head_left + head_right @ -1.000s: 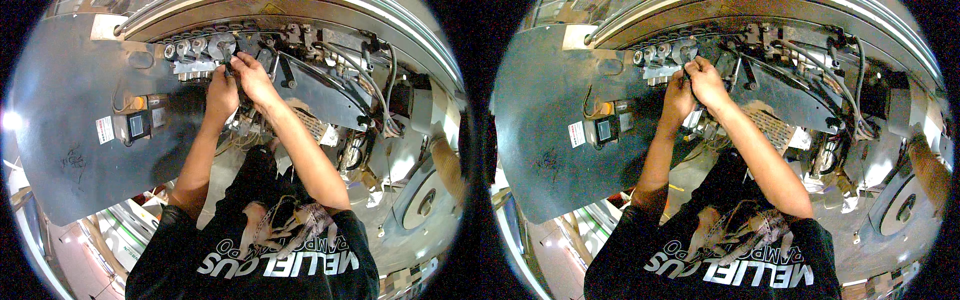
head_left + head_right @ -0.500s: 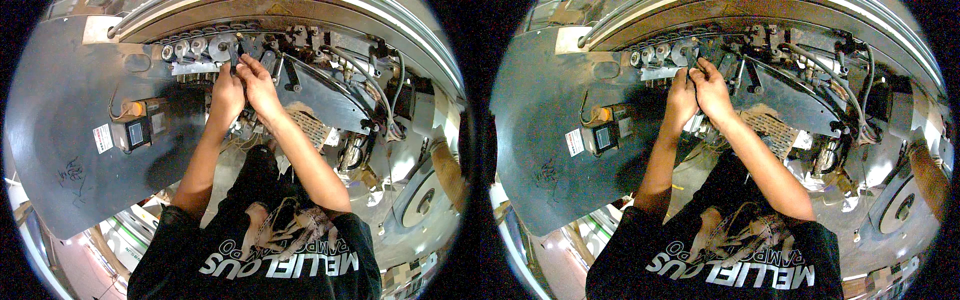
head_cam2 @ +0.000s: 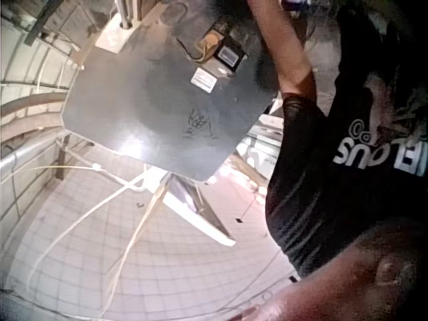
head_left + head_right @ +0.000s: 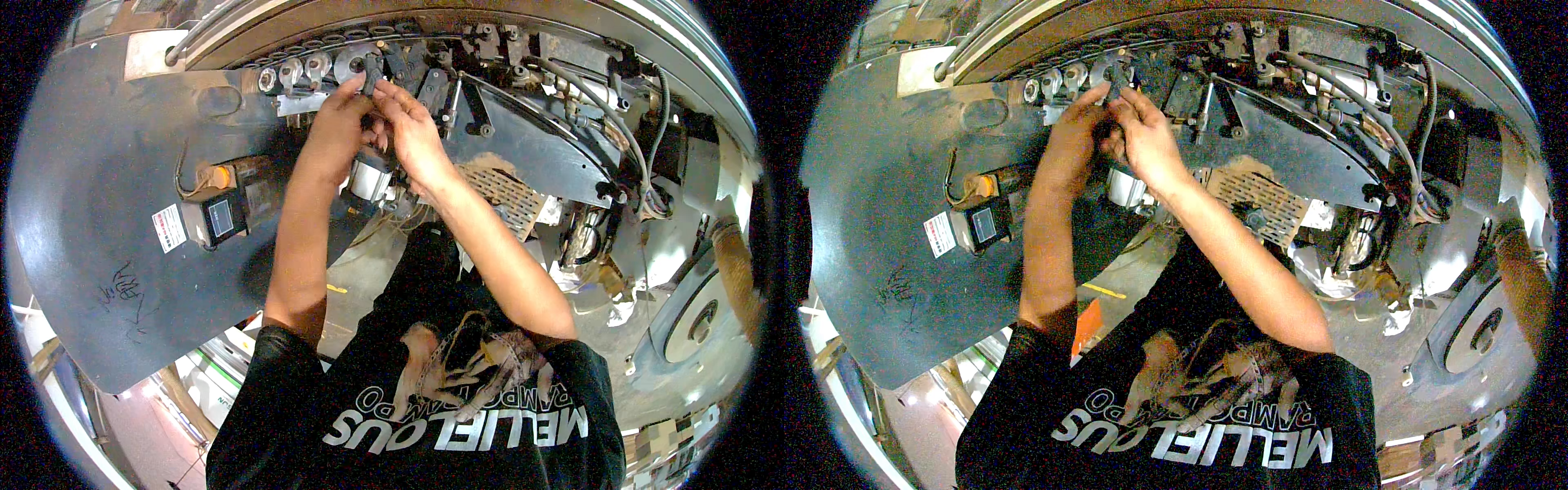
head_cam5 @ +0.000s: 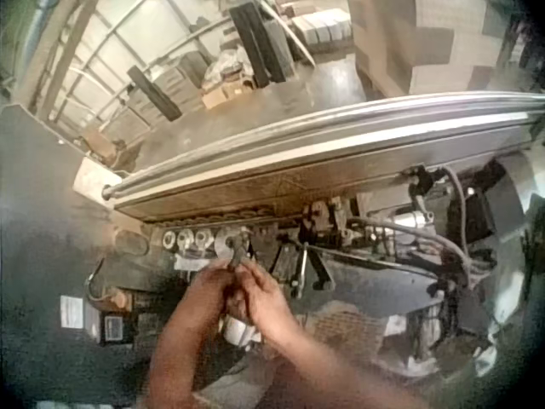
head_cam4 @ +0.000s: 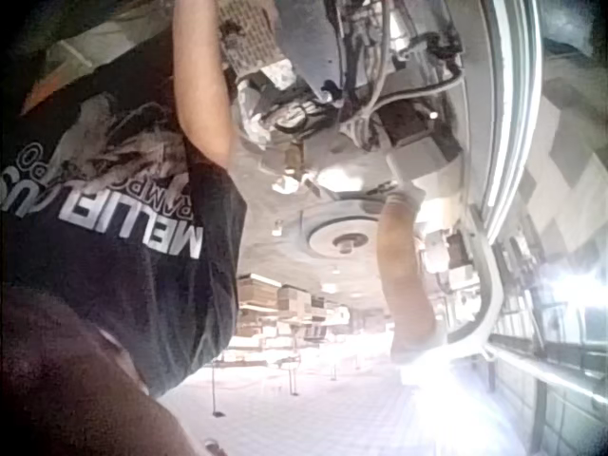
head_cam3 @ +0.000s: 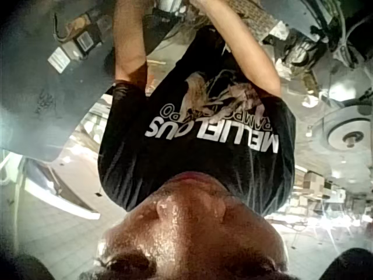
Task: The person services a machine by adjusting mechanical components by hand and loosening and tightening parts using an adjustable wrench.
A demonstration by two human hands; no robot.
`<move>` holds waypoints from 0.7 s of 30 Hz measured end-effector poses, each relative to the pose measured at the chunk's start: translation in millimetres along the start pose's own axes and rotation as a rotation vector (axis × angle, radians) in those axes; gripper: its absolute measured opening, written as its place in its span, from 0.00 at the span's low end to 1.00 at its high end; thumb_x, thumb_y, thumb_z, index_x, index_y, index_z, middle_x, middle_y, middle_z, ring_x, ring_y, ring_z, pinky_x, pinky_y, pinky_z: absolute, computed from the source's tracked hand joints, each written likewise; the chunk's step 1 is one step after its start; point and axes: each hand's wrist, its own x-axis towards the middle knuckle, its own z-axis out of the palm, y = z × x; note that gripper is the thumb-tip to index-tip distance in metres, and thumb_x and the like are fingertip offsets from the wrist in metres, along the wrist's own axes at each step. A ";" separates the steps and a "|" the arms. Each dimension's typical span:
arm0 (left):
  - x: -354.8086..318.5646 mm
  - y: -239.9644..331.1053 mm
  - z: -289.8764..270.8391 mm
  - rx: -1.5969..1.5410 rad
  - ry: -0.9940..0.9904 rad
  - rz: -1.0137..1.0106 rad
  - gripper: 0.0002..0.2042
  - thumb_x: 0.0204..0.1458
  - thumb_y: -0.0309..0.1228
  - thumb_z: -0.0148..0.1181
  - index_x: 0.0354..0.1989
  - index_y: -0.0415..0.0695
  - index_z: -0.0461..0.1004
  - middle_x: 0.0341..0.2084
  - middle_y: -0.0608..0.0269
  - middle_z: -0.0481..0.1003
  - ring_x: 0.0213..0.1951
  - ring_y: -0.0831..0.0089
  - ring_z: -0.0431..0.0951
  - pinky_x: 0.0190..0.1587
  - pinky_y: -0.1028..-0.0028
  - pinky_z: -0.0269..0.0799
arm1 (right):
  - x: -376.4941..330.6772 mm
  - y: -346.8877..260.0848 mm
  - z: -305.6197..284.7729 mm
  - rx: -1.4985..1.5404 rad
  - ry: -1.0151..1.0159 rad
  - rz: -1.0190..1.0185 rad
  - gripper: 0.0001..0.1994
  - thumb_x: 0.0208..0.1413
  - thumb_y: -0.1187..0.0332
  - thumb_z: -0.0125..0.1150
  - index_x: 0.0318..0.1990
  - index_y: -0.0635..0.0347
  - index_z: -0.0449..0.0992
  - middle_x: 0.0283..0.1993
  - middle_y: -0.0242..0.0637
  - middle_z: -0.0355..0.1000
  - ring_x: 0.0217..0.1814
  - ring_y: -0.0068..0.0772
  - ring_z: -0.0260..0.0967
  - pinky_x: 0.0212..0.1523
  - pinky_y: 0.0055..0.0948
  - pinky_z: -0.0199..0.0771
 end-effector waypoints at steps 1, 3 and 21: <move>2.3 -0.5 -6.6 0.003 -0.001 -0.004 0.22 0.62 0.31 0.51 0.64 0.39 0.69 0.38 0.61 0.79 0.33 0.72 0.77 0.38 0.73 0.75 | 2.0 -0.3 0.7 0.003 0.002 0.002 0.24 0.70 0.61 0.50 0.67 0.67 0.63 0.31 0.28 0.68 0.26 0.19 0.61 0.31 0.20 0.62; 4.7 4.9 -17.6 -0.265 -0.117 -0.030 0.23 0.60 0.31 0.50 0.64 0.36 0.65 0.34 0.59 0.78 0.31 0.69 0.79 0.36 0.71 0.74 | 5.1 -0.8 1.8 0.066 -0.033 -0.052 0.23 0.71 0.62 0.49 0.67 0.68 0.63 0.35 0.31 0.71 0.31 0.20 0.66 0.35 0.21 0.68; 73.8 10.4 -55.3 0.147 0.079 0.490 0.19 0.71 0.39 0.43 0.51 0.31 0.69 0.31 0.45 0.81 0.28 0.66 0.83 0.31 0.71 0.81 | -3.1 -3.4 -4.5 -0.817 0.054 -0.370 0.13 0.59 0.69 0.60 0.50 0.61 0.76 0.45 0.50 0.76 0.48 0.48 0.75 0.51 0.40 0.74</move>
